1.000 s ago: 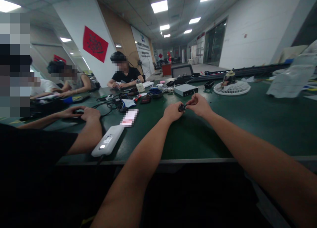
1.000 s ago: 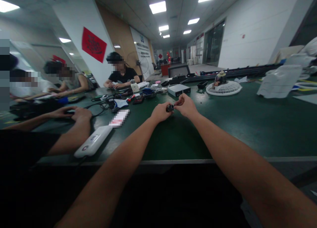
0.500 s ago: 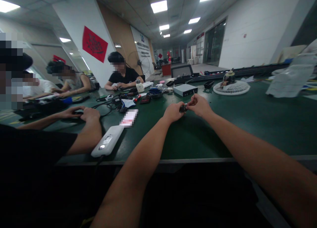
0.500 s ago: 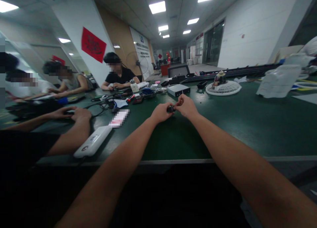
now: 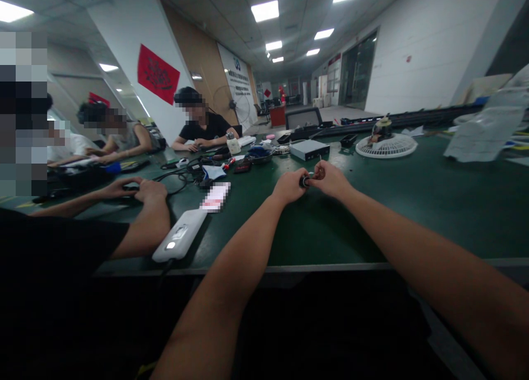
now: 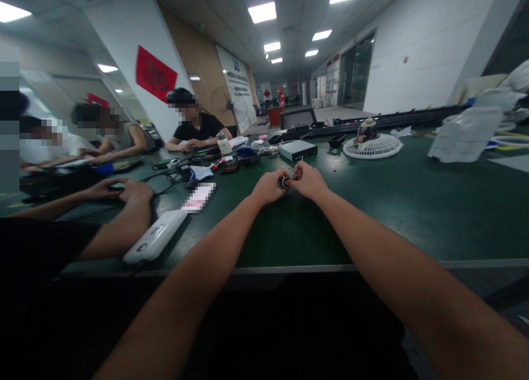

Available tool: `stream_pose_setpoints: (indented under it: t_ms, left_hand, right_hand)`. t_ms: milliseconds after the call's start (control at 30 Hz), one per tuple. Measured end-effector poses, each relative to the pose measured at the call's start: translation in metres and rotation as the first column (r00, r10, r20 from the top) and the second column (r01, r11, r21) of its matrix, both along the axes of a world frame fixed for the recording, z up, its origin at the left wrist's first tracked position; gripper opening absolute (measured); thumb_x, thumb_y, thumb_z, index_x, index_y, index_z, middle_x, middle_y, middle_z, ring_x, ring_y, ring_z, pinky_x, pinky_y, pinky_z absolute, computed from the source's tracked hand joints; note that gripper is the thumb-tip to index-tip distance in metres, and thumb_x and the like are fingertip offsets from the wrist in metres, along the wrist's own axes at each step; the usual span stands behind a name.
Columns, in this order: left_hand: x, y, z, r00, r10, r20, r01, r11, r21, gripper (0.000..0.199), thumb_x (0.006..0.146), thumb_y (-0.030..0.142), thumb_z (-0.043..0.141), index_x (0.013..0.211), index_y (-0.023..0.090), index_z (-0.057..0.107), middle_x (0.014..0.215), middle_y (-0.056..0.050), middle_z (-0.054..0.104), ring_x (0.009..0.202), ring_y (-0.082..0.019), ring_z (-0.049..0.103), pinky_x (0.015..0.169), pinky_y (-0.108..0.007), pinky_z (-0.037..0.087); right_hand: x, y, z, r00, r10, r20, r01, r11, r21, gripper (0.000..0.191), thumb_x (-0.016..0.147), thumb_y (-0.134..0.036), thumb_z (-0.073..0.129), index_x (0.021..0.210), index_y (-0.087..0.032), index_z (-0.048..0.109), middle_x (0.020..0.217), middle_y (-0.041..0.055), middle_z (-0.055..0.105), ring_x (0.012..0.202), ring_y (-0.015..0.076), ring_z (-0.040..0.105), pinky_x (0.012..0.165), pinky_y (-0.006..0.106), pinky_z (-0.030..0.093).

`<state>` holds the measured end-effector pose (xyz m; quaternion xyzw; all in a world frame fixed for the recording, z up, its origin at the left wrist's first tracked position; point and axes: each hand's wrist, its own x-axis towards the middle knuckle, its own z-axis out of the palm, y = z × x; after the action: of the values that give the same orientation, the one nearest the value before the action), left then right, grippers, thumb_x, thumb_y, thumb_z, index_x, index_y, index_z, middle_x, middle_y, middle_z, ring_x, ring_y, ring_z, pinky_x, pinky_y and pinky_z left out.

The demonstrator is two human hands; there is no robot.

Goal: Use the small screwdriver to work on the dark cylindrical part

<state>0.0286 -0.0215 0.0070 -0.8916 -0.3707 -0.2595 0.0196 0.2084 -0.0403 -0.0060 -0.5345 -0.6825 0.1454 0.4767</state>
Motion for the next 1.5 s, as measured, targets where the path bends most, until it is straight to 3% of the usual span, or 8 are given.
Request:
stream_pose_setpoints:
  t_ms: [100, 200, 400, 567, 967, 1133, 1300, 1500]
  left_hand:
    - [0.002, -0.003, 0.002, 0.998, 0.061, 0.011, -0.061, 0.998, -0.011, 0.027, 0.084, 0.027, 0.066, 0.111, 0.024, 0.064, 0.099, -0.007, 0.075, 0.094, -0.024, 0.069, 0.079, -0.032, 0.051]
    - [0.003, -0.005, 0.004, 0.988, 0.152, 0.012, -0.151, 0.988, -0.017, 0.028, 0.085, 0.028, 0.068, 0.113, 0.025, 0.064, 0.102, -0.007, 0.075, 0.097, -0.026, 0.069, 0.084, -0.035, 0.051]
    - [-0.002, -0.003, 0.006, 0.955, 0.294, 0.024, -0.294, 0.955, -0.031, 0.028, 0.085, 0.031, 0.069, 0.112, 0.024, 0.066, 0.103, -0.009, 0.074, 0.1, -0.028, 0.067, 0.087, -0.038, 0.051]
    - [-0.003, -0.001, 0.004, 0.961, 0.276, 0.037, -0.275, 0.961, -0.016, 0.026, 0.084, 0.031, 0.068, 0.109, 0.024, 0.066, 0.102, -0.009, 0.074, 0.098, -0.027, 0.067, 0.084, -0.038, 0.052]
    - [-0.001, -0.005, 0.006, 0.967, 0.255, 0.017, -0.255, 0.967, -0.018, 0.028, 0.083, 0.03, 0.07, 0.111, 0.024, 0.066, 0.103, -0.01, 0.073, 0.098, -0.028, 0.067, 0.086, -0.039, 0.052]
    - [0.0, -0.006, 0.007, 0.972, 0.236, 0.01, -0.236, 0.972, -0.018, 0.027, 0.083, 0.029, 0.07, 0.11, 0.024, 0.067, 0.102, -0.01, 0.073, 0.098, -0.028, 0.067, 0.088, -0.039, 0.052]
    - [-0.001, -0.004, 0.006, 0.974, 0.228, 0.014, -0.228, 0.973, -0.031, 0.027, 0.083, 0.028, 0.07, 0.11, 0.023, 0.068, 0.102, -0.01, 0.073, 0.097, -0.027, 0.067, 0.088, -0.04, 0.052]
    - [-0.001, -0.003, 0.006, 0.979, 0.203, 0.02, -0.202, 0.978, -0.043, 0.025, 0.083, 0.028, 0.069, 0.107, 0.023, 0.068, 0.1, -0.01, 0.073, 0.096, -0.027, 0.067, 0.089, -0.041, 0.051]
  right_hand:
    - [-0.002, -0.001, 0.001, 0.998, -0.052, 0.028, 0.051, 0.998, 0.034, 0.026, 0.075, -0.034, 0.076, 0.086, -0.022, 0.055, 0.073, 0.0009, 0.067, 0.067, 0.0178, 0.062, 0.06, 0.031, 0.043]
    - [-0.002, -0.003, 0.005, 0.997, -0.014, -0.08, 0.017, 0.999, 0.033, 0.016, 0.089, -0.036, 0.061, 0.095, -0.022, 0.058, 0.077, 0.0031, 0.071, 0.064, 0.0169, 0.063, 0.061, 0.031, 0.046]
    - [-0.002, -0.008, 0.016, 0.935, 0.083, -0.344, -0.055, 0.994, 0.09, 0.05, 0.093, -0.066, 0.045, 0.094, -0.02, 0.065, 0.075, 0.0083, 0.07, 0.06, 0.0173, 0.063, 0.053, 0.029, 0.047]
    - [-0.004, -0.009, 0.02, 0.879, 0.119, -0.461, -0.099, 0.993, 0.069, 0.057, 0.09, -0.07, 0.048, 0.081, -0.017, 0.066, 0.074, 0.0115, 0.069, 0.06, 0.0181, 0.062, 0.049, 0.029, 0.048]
    - [-0.004, -0.01, 0.02, 0.892, 0.109, -0.439, -0.138, 0.99, -0.034, 0.055, 0.092, -0.068, 0.045, 0.084, -0.018, 0.064, 0.081, 0.0136, 0.072, 0.067, 0.0208, 0.067, 0.053, 0.03, 0.05]
    - [-0.003, -0.007, 0.018, 0.913, 0.05, -0.404, -0.078, 0.996, -0.053, 0.052, 0.091, -0.065, 0.05, 0.081, -0.017, 0.065, 0.078, 0.0135, 0.072, 0.063, 0.0201, 0.066, 0.05, 0.029, 0.048]
    - [-0.002, -0.004, 0.017, 0.862, 0.103, -0.496, -0.148, 0.988, -0.051, 0.05, 0.092, -0.063, 0.05, 0.081, -0.016, 0.066, 0.078, 0.0144, 0.073, 0.064, 0.0214, 0.067, 0.05, 0.03, 0.05]
    - [-0.001, -0.002, 0.016, 0.884, 0.016, -0.468, -0.075, 0.991, -0.107, 0.051, 0.09, -0.066, 0.051, 0.08, -0.017, 0.064, 0.075, 0.0127, 0.071, 0.063, 0.0208, 0.067, 0.05, 0.029, 0.049]
